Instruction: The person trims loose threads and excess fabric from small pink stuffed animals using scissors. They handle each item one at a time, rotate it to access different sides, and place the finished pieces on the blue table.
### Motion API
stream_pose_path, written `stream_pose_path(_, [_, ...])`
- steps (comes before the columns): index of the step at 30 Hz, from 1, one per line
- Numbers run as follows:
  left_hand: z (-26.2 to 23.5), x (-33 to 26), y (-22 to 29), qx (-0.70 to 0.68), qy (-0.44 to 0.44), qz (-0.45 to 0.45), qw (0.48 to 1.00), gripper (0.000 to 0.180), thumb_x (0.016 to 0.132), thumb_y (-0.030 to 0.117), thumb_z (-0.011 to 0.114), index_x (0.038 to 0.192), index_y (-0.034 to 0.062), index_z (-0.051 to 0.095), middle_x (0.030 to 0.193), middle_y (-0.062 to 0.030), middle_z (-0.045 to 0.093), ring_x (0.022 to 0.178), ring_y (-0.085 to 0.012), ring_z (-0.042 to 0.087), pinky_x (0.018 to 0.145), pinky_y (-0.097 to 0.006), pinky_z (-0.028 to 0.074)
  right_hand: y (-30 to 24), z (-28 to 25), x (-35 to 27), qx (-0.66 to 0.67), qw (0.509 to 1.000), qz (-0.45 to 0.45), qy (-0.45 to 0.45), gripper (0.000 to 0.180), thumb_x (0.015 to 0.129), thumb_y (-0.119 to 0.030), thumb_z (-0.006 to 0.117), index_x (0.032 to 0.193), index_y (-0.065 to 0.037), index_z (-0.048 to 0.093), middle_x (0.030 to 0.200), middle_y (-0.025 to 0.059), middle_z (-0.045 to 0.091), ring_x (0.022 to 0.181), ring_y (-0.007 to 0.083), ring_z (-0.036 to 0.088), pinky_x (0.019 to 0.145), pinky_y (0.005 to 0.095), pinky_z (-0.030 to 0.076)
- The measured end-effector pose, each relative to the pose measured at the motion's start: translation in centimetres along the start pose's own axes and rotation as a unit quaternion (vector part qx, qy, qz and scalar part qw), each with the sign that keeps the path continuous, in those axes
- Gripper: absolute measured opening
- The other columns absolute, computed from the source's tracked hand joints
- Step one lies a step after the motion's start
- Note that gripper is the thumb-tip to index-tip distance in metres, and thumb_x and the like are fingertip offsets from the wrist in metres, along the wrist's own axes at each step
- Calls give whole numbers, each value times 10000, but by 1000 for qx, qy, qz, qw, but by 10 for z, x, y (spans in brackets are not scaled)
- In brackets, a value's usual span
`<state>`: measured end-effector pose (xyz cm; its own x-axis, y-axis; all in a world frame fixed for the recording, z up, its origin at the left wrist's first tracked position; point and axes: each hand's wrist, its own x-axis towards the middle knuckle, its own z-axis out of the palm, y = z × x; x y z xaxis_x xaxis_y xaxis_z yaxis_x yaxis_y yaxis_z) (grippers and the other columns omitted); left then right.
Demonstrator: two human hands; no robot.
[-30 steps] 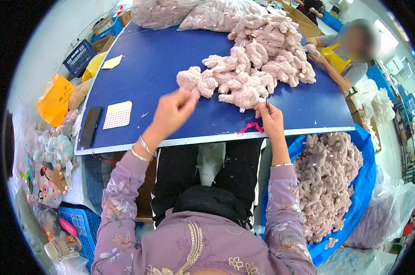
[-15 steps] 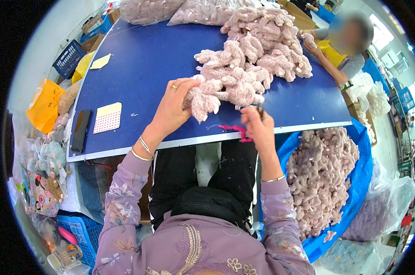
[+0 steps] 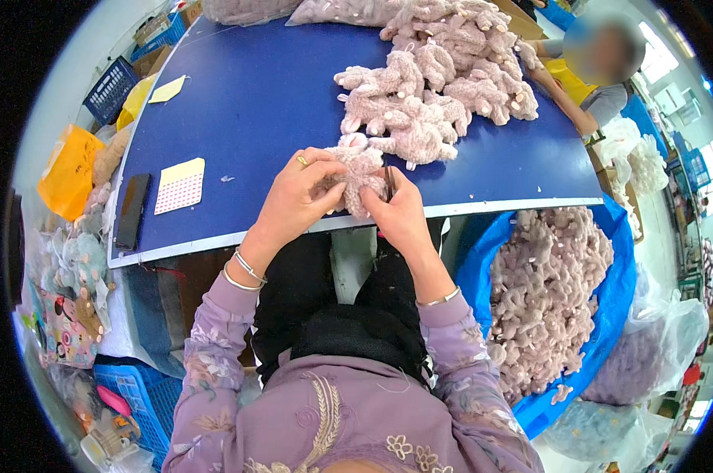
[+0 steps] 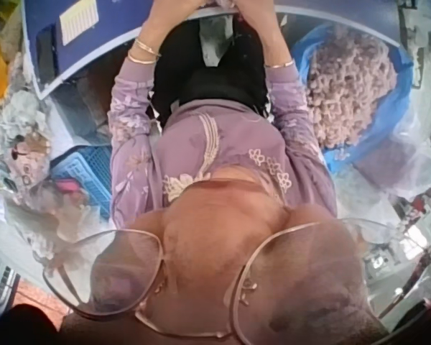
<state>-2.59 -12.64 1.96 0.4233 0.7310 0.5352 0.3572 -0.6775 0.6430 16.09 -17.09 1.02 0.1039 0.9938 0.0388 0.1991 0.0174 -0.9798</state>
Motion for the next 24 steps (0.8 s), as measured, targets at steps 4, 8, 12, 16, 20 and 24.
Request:
stream_pose_path(4, [9,-4,-11,9,3,-7,1000,135,832,71,676,960,30,662,1001,-80,614,806,-221,613,713,-306,506,1,1,1,-30,999,-23,1,271,841,-132,676,1030,47,601,832,30,630,723,71,554,645,248,466])
stream_pose_path(8, [15,-4,-16,-3,11,10,1000,79,844,52,661,906,6,645,933,-77,633,790,-218,617,705,-293,495,-1,-4,0,-78,997,-9,-14,322,827,-166,680,1024,78,604,873,101,662,785,111,589,718,289,493])
stream_pose_path(12, [14,-4,-16,-67,-8,-59,996,71,855,42,648,887,-16,623,889,-76,631,752,-178,599,684,-279,480,16,-11,5,-84,995,-44,-23,363,823,-205,696,1023,82,602,843,127,665,779,130,597,719,302,490])
stream_pose_path(16, [10,-3,-15,-102,-21,-128,986,78,874,45,633,897,-25,609,861,-65,622,715,-105,555,653,-260,465,-11,-16,-1,-191,980,2,-54,359,873,-259,658,1008,70,607,798,140,650,764,155,588,711,331,477])
stream_pose_path(20, [8,-3,-14,-109,-37,-144,983,95,892,61,619,934,-25,620,805,-52,630,690,-79,540,633,-257,466,-21,-27,-4,-113,992,-37,29,340,983,-268,503,951,56,602,749,144,599,708,185,551,680,347,452])
stream_pose_path(24, [6,-1,-10,-90,-44,-148,984,128,907,74,602,981,-28,621,781,-68,650,676,-98,562,632,-277,477,-56,-19,-6,-232,959,-156,-47,323,944,-280,546,889,34,597,786,187,604,729,320,592,679,391,458])
